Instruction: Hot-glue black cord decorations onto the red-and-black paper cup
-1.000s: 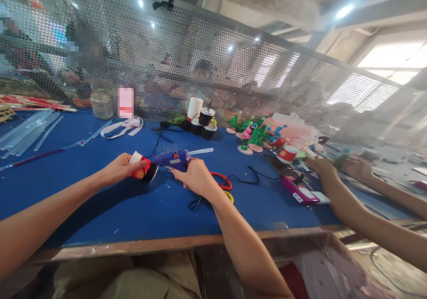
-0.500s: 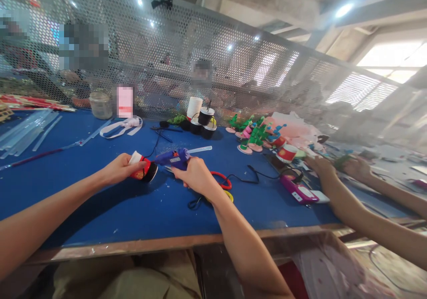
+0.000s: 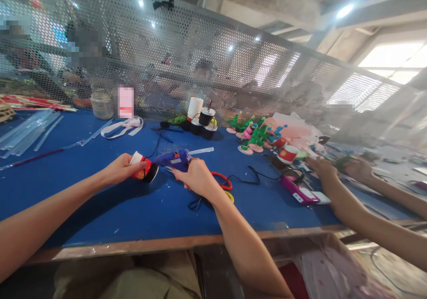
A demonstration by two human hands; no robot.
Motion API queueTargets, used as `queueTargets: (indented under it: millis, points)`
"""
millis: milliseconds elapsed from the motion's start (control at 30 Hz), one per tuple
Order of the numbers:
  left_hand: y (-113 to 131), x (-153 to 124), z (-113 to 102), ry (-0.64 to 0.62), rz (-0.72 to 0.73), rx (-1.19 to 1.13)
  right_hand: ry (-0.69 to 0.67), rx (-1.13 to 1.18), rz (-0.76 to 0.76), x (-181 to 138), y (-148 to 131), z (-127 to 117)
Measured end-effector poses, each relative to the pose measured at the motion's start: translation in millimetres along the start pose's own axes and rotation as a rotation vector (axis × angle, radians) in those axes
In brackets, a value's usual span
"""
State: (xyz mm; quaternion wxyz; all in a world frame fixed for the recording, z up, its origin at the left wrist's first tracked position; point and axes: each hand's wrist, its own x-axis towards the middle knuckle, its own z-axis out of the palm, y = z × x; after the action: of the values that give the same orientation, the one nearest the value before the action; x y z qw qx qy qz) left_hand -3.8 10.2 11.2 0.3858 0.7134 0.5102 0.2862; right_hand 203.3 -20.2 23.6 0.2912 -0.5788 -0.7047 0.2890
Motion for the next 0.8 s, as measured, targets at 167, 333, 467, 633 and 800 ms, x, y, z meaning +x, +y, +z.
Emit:
queueTargets:
  millis: [167, 333, 467, 633, 800]
  points:
    - [-6, 3, 1, 0.015, -0.034, -0.015, 0.003, 0.014, -0.020, -3, 0, 0]
    - [-6, 4, 1, 0.017, -0.048, -0.072, 0.033, -0.019, -0.033, -7, -2, 1]
    - [-4, 3, 2, 0.043, -0.064, -0.059, 0.030, -0.052, -0.038, -10, -6, 0]
    - [-4, 2, 2, 0.053, -0.079, -0.058, 0.033, -0.090, -0.046, -13, -10, -2]
    - [-2, 2, 2, 0.074, -0.103, -0.063, 0.024, -0.108, -0.067, -14, -12, -2]
